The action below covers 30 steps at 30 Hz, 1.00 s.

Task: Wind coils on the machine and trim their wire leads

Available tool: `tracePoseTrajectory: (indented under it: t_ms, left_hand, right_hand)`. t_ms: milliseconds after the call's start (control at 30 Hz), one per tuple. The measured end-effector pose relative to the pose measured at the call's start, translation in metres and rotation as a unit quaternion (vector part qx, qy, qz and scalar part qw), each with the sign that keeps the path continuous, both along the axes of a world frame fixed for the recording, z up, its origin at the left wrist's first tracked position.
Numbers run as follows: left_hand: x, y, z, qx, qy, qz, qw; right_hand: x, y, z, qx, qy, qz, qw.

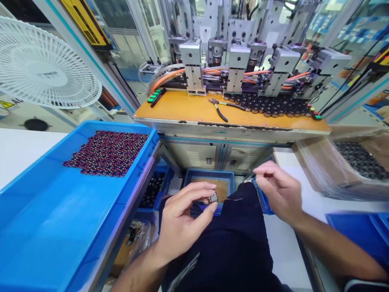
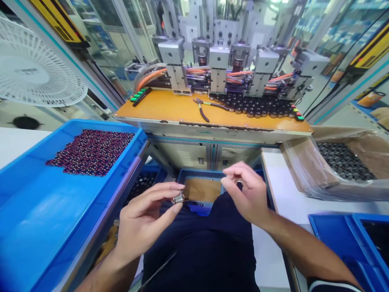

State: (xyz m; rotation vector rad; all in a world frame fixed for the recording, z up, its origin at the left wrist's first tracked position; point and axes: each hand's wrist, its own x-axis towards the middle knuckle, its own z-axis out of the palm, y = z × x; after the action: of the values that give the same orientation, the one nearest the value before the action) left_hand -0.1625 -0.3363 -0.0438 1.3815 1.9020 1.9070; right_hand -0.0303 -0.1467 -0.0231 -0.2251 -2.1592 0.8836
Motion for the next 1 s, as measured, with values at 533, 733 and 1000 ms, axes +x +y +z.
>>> tracePoseTrajectory:
  t_ms: [533,733,1000]
  left_hand:
    - [-0.004,-0.009,0.003,0.024,0.079,-0.049,0.995]
    - [-0.007,-0.012,0.001,0.056,0.071,-0.022,0.996]
    - [-0.008,-0.014,0.003,0.088,0.024,0.053,0.994]
  right_hand:
    - [-0.025,-0.013,0.036,-0.063,-0.242,0.306,0.919]
    - [-0.064,0.018,0.052,-0.039,-0.269,0.254,0.928]
    - [-0.205,0.108,0.051,0.283,-0.278,-0.123,0.91]
